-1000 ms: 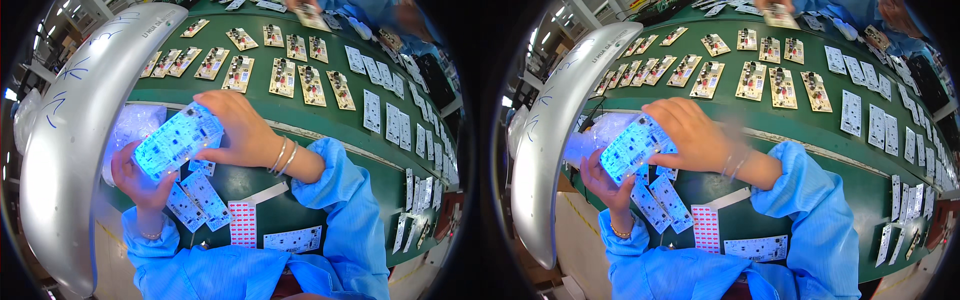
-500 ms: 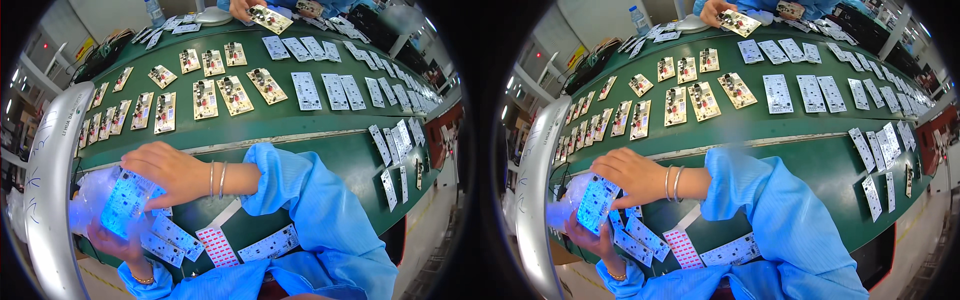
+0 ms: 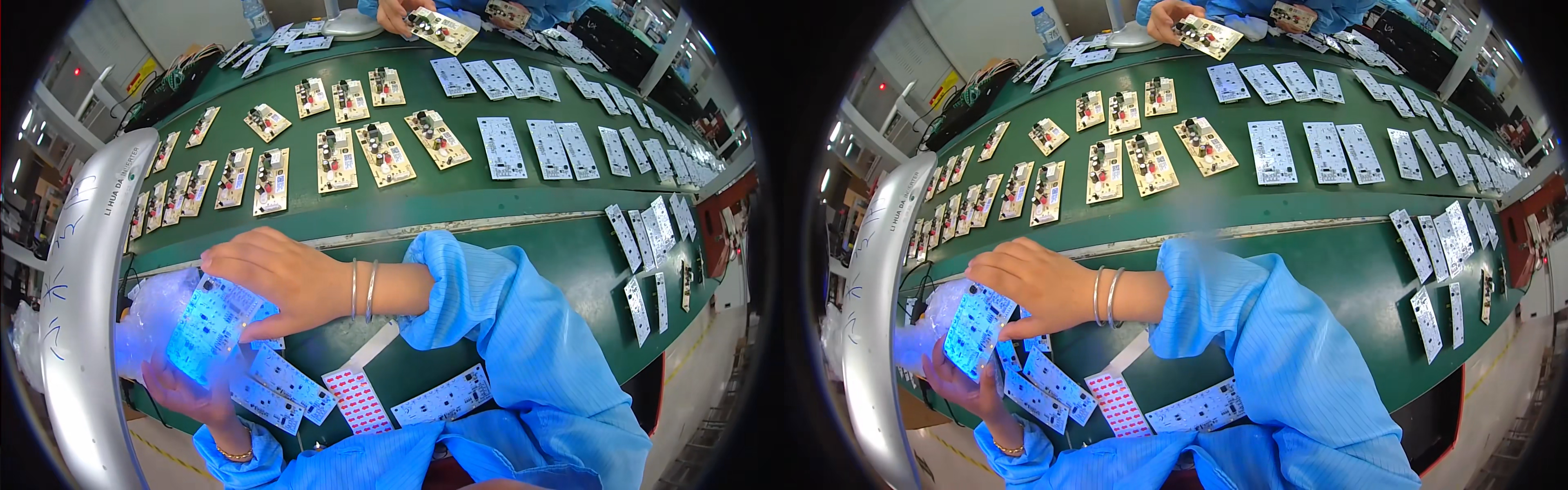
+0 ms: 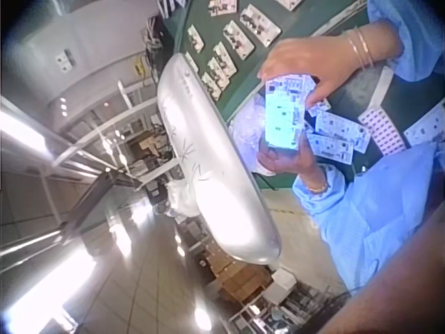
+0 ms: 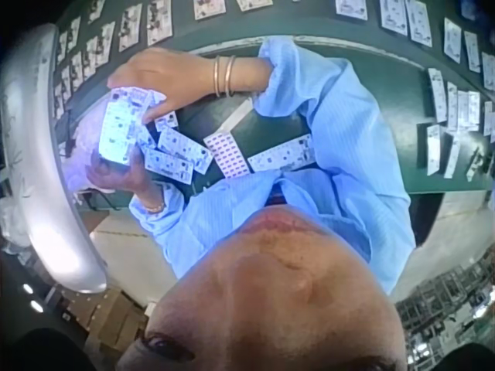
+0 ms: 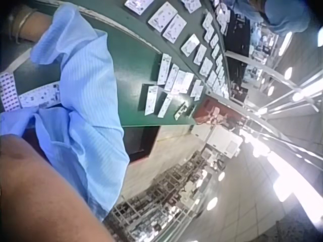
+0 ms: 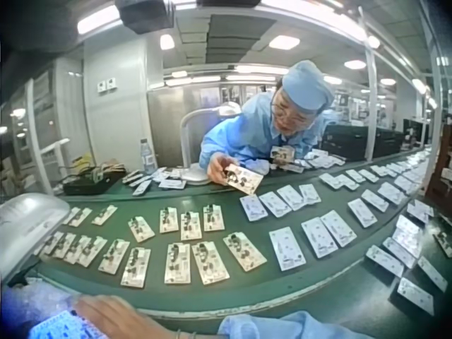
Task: Inspecting printed circuit boards and applying stickers on an assembly line.
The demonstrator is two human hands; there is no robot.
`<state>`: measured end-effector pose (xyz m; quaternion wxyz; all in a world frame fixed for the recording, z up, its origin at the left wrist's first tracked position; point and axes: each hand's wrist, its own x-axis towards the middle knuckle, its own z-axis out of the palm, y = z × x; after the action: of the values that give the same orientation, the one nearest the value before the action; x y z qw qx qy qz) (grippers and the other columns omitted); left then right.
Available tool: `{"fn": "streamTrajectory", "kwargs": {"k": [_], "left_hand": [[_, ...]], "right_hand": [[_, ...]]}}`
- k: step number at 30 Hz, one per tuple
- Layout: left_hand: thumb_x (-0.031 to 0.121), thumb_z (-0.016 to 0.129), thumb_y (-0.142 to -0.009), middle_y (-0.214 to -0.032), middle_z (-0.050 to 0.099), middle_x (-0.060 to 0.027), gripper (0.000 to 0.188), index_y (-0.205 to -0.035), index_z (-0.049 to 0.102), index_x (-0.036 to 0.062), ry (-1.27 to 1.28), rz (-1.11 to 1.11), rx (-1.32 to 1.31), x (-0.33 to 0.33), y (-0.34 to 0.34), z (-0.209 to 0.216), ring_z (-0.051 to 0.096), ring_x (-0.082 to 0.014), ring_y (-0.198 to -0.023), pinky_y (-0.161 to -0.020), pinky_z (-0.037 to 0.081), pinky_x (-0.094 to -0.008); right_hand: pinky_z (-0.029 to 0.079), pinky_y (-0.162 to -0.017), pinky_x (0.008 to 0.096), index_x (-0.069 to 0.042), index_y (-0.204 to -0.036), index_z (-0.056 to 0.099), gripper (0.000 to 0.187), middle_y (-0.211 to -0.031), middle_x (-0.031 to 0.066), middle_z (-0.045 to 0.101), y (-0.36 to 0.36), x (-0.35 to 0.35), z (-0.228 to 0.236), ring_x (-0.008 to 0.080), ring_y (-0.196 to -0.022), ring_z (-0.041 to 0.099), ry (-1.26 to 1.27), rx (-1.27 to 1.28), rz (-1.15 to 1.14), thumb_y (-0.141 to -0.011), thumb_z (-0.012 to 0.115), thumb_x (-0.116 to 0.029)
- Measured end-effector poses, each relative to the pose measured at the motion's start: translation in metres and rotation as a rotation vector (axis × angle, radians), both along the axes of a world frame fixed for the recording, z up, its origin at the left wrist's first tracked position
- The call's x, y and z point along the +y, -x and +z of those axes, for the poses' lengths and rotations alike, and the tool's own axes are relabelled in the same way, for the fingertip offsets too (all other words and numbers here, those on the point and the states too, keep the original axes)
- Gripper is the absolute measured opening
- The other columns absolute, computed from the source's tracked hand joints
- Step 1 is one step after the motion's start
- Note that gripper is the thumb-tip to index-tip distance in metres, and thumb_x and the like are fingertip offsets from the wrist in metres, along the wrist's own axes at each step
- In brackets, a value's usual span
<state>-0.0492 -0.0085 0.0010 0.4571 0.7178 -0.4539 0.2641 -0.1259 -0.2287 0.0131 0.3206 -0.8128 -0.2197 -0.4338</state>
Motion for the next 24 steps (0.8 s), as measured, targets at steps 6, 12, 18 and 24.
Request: {"fn": "streamTrajectory", "kwargs": {"k": [6,12,18,24], "left_hand": [[0.027,0.065,-0.070,-0.116,0.038,-0.0199,0.082,-0.123,0.010,-0.0031,-0.063,0.018,-0.029,-0.003,-0.005,0.004,0.041,-0.0291,-0.104,-0.090,0.032,-0.0417],[0.029,0.069,-0.065,-0.112,0.041,-0.0190,0.084,-0.120,0.015,-0.0054,0.091,-0.072,0.003,-0.004,-0.009,-0.001,0.044,-0.0269,-0.101,-0.089,0.034,-0.0393],[0.010,0.074,-0.057,-0.106,0.045,-0.0215,0.087,-0.124,0.018,-0.0007,0.117,-0.211,0.058,-0.004,-0.002,0.008,0.047,-0.0290,-0.096,-0.082,0.039,-0.0391],[0.006,0.071,-0.059,-0.108,0.044,-0.0253,0.086,-0.126,0.018,0.0037,0.184,-0.267,-0.131,-0.007,-0.008,0.006,0.047,-0.0308,-0.098,-0.082,0.039,-0.0391]], "right_hand": [[0.032,-0.087,0.0402,-0.002,-0.119,0.035,0.067,-0.117,0.0148,0.042,-0.002,-0.002,0.000,0.0306,-0.101,0.043,0.022,-0.010,-0.001,-0.068,0.062,-0.037],[0.033,-0.087,0.0398,-0.002,-0.120,0.034,0.067,-0.121,0.0154,0.040,-0.005,-0.002,-0.002,0.0311,-0.102,0.043,0.071,0.027,-0.024,-0.070,0.061,-0.039],[0.030,-0.092,0.0375,-0.004,-0.126,0.026,0.081,-0.126,0.0148,0.036,-0.006,-0.002,-0.001,0.0311,-0.109,0.039,0.114,0.095,-0.020,-0.061,0.071,-0.024],[0.030,-0.094,0.0361,-0.003,-0.128,0.022,0.081,-0.127,0.0155,0.034,-0.011,0.004,0.001,0.0307,-0.111,0.038,0.092,0.168,0.000,-0.066,0.068,-0.028]]}}
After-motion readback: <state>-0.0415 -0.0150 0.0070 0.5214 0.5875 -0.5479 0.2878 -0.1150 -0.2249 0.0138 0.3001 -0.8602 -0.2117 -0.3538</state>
